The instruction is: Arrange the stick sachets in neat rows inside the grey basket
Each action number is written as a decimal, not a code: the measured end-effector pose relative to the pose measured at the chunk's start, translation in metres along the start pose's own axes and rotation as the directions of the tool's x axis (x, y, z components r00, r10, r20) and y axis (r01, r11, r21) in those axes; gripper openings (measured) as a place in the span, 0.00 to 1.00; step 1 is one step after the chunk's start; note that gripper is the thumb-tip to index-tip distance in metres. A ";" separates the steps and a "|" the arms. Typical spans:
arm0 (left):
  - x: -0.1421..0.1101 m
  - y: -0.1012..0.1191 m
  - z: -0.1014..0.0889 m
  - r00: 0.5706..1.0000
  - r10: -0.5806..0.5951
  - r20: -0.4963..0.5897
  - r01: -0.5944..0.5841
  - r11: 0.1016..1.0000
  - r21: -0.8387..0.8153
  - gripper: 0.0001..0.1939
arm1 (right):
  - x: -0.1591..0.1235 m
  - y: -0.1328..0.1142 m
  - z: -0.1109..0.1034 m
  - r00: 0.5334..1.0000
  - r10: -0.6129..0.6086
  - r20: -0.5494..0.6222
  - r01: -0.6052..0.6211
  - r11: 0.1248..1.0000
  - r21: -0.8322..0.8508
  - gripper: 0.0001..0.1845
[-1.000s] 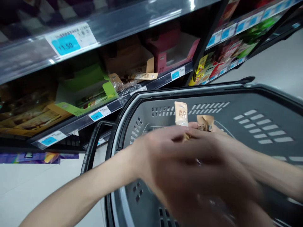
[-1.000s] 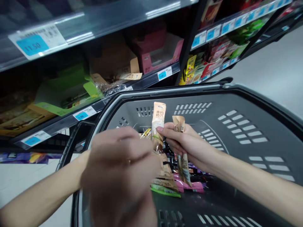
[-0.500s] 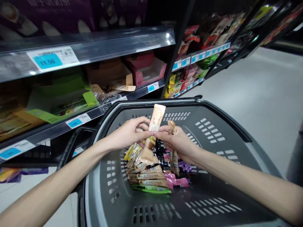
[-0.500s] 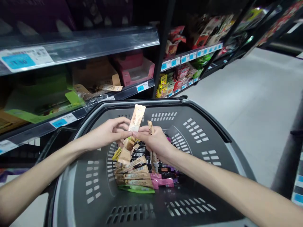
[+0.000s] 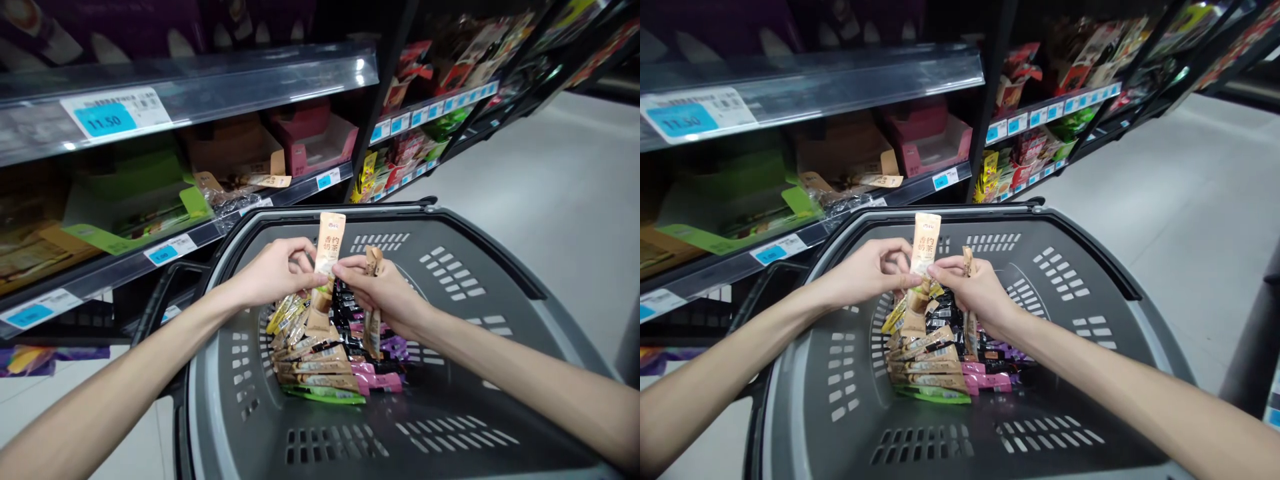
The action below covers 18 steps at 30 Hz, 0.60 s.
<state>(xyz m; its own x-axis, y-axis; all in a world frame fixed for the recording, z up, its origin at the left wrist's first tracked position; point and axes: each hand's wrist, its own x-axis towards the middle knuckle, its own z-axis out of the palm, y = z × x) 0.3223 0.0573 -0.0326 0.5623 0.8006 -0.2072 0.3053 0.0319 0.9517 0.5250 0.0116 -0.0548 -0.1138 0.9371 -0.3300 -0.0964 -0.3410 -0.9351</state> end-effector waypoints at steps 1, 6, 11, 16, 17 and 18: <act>0.001 0.000 0.000 1.000 0.008 0.003 -0.008 1.000 0.017 0.15 | 0.000 0.000 0.000 1.000 0.002 -0.004 -0.002 1.000 0.003 0.16; 0.002 0.001 0.000 0.999 0.022 0.044 -0.023 1.000 0.011 0.13 | 0.002 0.000 0.000 0.999 0.010 -0.031 -0.010 1.000 0.004 0.16; 0.001 0.003 0.000 1.000 0.008 0.028 -0.007 1.000 -0.028 0.14 | 0.003 0.001 0.000 1.000 0.018 -0.025 -0.018 1.000 0.005 0.16; 0.001 0.001 -0.001 1.000 0.022 -0.010 -0.022 1.000 0.000 0.14 | 0.002 0.000 0.000 0.998 0.061 -0.018 -0.060 0.998 0.010 0.17; 0.001 0.001 -0.001 1.000 0.024 -0.016 -0.023 1.000 0.010 0.13 | 0.001 0.000 0.000 0.998 0.066 -0.011 -0.066 0.998 0.012 0.16; 0.000 0.001 -0.001 0.999 0.025 -0.020 -0.025 1.000 0.015 0.13 | 0.001 -0.001 0.000 0.998 0.070 -0.004 -0.070 0.997 0.015 0.16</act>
<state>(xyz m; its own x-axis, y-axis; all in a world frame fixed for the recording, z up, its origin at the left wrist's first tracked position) 0.3219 0.0582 -0.0315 0.5541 0.8131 -0.1785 0.3026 0.0030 0.9531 0.5247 0.0127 -0.0542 -0.1160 0.9113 -0.3951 -0.1027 -0.4067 -0.9078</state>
